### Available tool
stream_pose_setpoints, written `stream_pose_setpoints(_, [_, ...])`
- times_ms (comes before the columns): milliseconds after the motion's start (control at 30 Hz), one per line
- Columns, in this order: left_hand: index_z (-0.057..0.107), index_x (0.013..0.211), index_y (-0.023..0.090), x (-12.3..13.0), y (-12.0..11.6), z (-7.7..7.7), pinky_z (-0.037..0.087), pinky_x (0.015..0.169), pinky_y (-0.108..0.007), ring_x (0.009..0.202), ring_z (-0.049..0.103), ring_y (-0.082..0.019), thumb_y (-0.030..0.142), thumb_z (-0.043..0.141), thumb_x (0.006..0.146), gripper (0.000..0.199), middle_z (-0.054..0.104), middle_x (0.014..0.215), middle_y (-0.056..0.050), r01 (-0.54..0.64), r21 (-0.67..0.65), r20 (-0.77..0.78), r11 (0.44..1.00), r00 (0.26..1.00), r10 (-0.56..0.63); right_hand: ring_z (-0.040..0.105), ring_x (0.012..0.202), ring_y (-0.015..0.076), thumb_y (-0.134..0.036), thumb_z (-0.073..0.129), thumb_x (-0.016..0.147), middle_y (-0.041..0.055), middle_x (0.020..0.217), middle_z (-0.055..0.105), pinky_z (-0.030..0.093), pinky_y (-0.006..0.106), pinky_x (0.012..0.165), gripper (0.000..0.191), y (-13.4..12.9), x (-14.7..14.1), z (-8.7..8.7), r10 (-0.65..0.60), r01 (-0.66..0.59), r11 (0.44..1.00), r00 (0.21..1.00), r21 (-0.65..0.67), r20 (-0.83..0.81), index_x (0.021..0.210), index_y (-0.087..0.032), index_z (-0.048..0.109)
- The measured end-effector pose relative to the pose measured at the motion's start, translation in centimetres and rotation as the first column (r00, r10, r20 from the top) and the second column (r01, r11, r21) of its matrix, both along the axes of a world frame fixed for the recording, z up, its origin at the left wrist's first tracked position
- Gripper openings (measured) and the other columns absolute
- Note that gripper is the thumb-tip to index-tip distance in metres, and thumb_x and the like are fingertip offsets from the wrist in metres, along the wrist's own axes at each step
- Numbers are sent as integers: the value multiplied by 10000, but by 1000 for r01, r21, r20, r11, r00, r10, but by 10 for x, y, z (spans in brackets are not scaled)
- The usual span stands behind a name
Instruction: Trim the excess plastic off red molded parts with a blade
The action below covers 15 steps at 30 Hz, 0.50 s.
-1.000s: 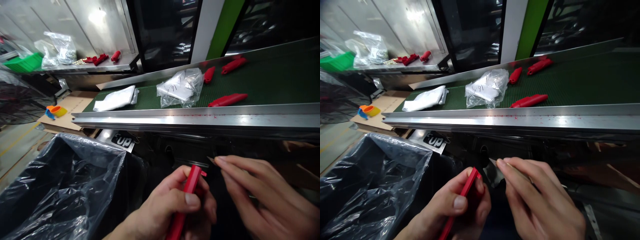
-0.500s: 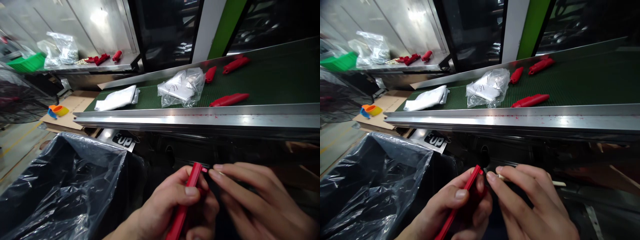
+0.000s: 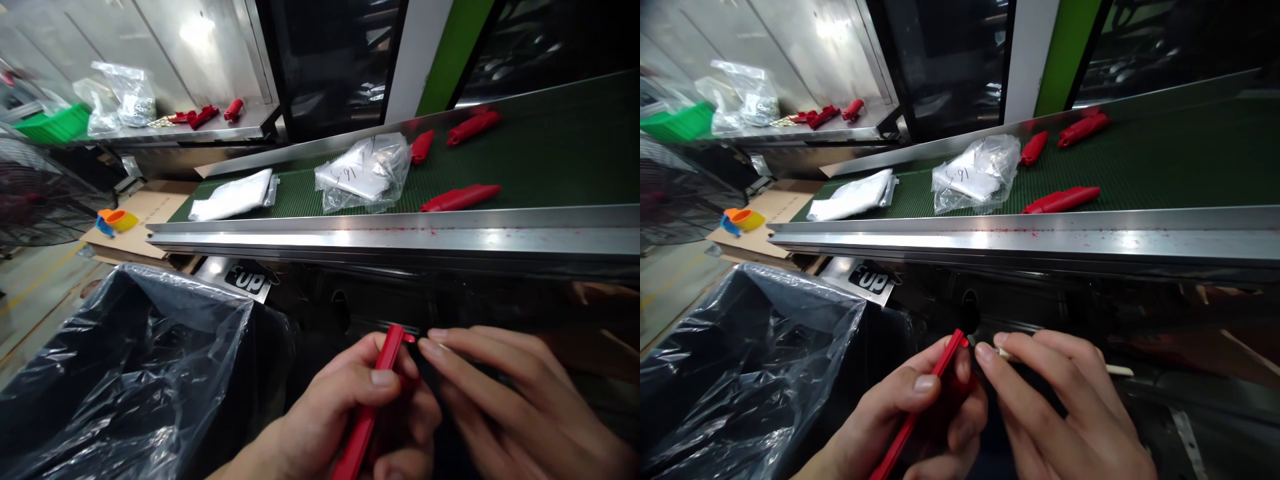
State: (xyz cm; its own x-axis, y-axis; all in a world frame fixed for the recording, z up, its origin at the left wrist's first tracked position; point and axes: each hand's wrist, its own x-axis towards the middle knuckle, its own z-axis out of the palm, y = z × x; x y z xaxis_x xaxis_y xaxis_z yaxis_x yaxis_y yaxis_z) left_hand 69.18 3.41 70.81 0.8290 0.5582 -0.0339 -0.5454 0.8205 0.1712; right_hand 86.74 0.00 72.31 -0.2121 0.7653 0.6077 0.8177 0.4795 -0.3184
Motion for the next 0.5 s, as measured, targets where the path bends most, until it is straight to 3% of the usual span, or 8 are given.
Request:
stream_pose_setpoints(167, [505, 1012, 176, 0, -1, -2, 358, 365, -106, 423, 474, -44, 281, 505, 895, 157, 552, 769, -40, 0, -3, 9, 1000, 1000, 0, 632, 947, 234, -400, 659, 873, 80, 1031, 639, 571, 351, 757, 287, 1, -9, 1, -61, 61, 998, 998, 19, -34, 1118, -253, 688])
stream_pose_setpoints(500, [510, 1009, 177, 0, 1, -3, 363, 362, -110, 429, 482, -50, 270, 491, 899, 145, 554, 771, -44, 9, 5, 28, 1000, 1000, -9, 640, 931, 243, -419, 645, 875, 78, 1013, 644, 569, 356, 722, 291, 6, -11, 3, -84, 85, 996, 996, 24, -38, 1115, -259, 686])
